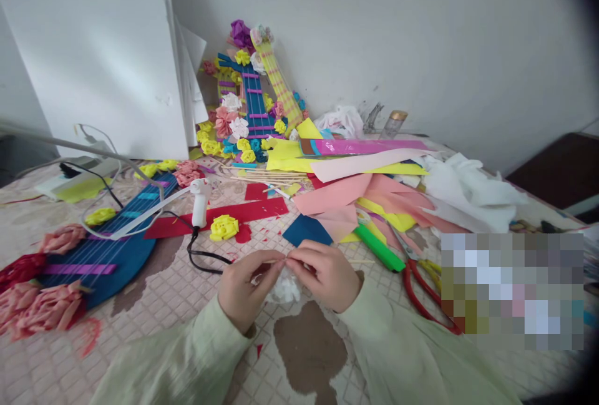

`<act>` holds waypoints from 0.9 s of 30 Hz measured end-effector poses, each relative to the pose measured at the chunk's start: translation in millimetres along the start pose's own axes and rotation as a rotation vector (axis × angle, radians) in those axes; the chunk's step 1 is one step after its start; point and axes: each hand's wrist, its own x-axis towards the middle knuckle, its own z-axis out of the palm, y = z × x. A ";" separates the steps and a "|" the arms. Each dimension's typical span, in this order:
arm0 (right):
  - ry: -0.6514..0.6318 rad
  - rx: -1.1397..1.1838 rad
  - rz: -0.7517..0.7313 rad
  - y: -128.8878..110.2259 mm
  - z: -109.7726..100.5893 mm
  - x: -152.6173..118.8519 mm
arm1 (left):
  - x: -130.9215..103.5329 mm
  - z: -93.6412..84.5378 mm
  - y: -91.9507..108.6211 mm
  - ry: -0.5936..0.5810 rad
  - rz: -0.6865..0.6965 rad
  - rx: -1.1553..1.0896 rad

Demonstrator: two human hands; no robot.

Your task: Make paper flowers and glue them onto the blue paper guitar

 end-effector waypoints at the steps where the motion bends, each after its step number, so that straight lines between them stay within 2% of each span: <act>1: 0.015 0.011 0.002 0.4 0.3 0.0 | -0.1 0.3 -0.4 -0.009 -0.009 -0.002; 7: 0.051 0.103 0.090 -1.3 0.9 0.2 | -1.4 3.1 -3.1 -0.062 -0.131 -0.076; 17: 0.071 0.305 0.263 -1.8 1.9 0.3 | -1.8 3.4 -0.8 -0.086 -0.116 -0.144; 23: -0.024 0.237 0.201 0.0 -3.1 -0.1 | -2.6 2.3 -1.6 -0.071 -0.169 -0.183; 27: -0.029 0.182 0.191 0.8 -2.6 -0.3 | -3.7 3.9 -4.4 -0.073 -0.229 -0.249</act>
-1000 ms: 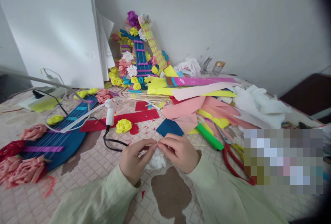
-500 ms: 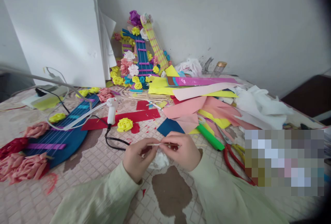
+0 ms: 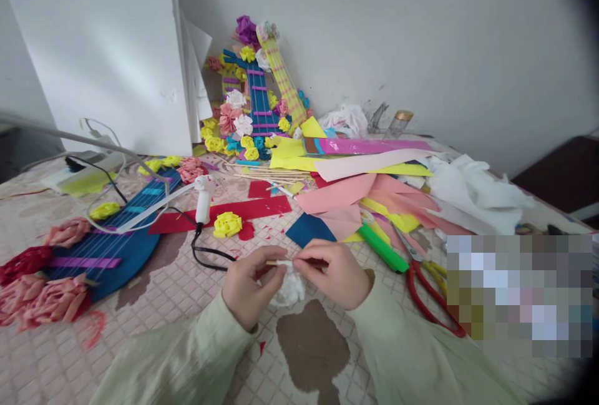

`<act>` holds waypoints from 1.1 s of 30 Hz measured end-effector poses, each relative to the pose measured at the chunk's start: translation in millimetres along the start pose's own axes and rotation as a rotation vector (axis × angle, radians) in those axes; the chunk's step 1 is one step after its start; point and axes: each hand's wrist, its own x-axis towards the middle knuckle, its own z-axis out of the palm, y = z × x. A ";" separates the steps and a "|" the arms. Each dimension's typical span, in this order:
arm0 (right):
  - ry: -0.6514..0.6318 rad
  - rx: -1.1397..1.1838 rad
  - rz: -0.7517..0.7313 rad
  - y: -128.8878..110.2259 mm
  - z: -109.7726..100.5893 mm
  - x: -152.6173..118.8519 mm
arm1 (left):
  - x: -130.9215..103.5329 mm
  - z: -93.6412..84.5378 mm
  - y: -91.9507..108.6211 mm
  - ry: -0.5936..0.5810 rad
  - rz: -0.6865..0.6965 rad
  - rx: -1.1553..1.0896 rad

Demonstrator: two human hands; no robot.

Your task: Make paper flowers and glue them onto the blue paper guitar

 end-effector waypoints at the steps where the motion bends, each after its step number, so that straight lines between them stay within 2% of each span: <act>1: 0.007 -0.007 0.003 0.1 0.5 0.1 | 0.5 0.0 -0.9 -0.007 -0.010 -0.006; 7: 0.023 -0.020 0.001 0.0 1.2 0.5 | 3.3 0.1 -3.4 -0.104 -0.055 0.078; 12: 0.049 -0.038 0.027 -1.9 4.0 -0.7 | 3.3 2.0 -2.5 -0.092 -0.086 0.028; 17: 0.055 -0.015 0.093 -3.5 6.3 -1.8 | 4.5 0.8 -3.1 -0.090 -0.073 0.068; 20: -0.002 -0.012 0.083 -1.2 1.7 -1.2 | 3.9 -0.8 -1.1 -0.084 -0.021 0.148; 23: -0.121 -0.034 0.000 1.6 -4.1 -0.5 | 1.7 -1.3 2.4 -0.058 0.052 0.236; 25: -0.153 -0.061 -0.049 1.9 -6.0 -0.4 | 0.2 -0.7 3.3 -0.032 0.068 0.264; 28: -0.117 -0.097 -0.060 0.4 -5.4 -0.5 | -0.3 0.9 0.9 -0.026 0.000 0.205; 31: -0.096 -0.082 -0.050 -0.9 -3.7 -0.2 | 0.8 2.6 -3.2 -0.078 -0.090 0.051; 33: -0.089 -0.046 -0.027 -0.9 -3.1 0.3 | 1.1 3.2 -4.8 -0.098 -0.099 0.029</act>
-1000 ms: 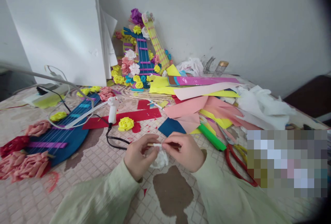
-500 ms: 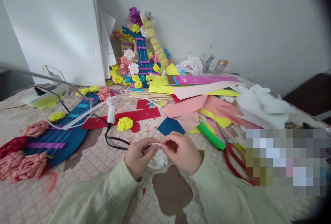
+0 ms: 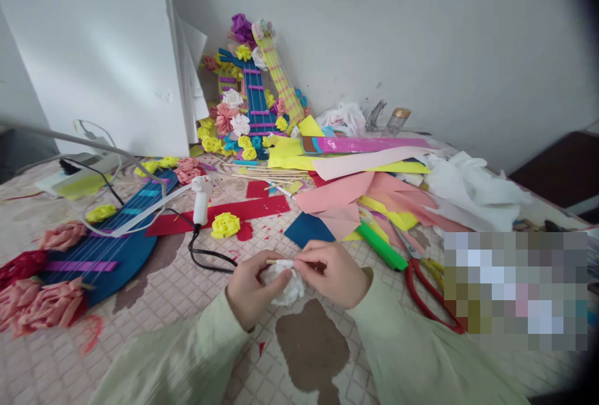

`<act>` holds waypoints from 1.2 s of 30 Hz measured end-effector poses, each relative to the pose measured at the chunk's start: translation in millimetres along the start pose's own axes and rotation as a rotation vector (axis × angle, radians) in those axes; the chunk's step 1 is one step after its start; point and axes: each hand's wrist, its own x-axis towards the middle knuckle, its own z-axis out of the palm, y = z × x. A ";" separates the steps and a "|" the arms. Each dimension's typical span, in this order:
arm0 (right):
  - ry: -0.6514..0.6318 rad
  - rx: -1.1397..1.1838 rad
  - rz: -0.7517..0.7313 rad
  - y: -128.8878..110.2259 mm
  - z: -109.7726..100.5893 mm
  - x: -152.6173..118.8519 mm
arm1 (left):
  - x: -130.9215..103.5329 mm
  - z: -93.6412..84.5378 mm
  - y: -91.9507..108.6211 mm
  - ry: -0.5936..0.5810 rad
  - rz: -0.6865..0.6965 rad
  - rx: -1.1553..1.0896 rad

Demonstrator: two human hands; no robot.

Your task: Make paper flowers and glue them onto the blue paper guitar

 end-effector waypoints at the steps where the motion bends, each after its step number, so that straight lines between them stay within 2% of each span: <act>1: 0.002 0.023 0.017 0.2 0.1 0.3 | -0.1 0.1 -0.2 0.008 0.013 0.034; 5: -0.016 0.105 0.083 1.5 0.8 0.8 | -2.4 -0.5 2.4 0.081 0.117 0.253; 9: 0.019 0.116 0.115 1.8 3.9 0.2 | -3.2 -0.8 5.6 0.115 0.186 0.350; 13: 0.051 0.127 0.137 0.7 6.1 0.0 | -2.4 -0.6 5.6 0.121 0.201 0.354; 17: 0.020 0.134 0.113 1.0 3.9 0.9 | -1.8 -1.1 7.3 0.116 0.199 0.334; 20: 0.009 0.095 0.081 0.5 2.2 1.2 | -1.5 -0.8 10.3 0.159 0.213 0.363; 28: 0.173 -0.016 0.075 -3.4 11.6 -1.6 | -1.4 4.6 8.7 0.269 0.171 0.380; 36: 0.247 0.035 0.112 -0.7 16.5 -1.4 | -0.9 6.6 6.6 0.242 0.142 0.318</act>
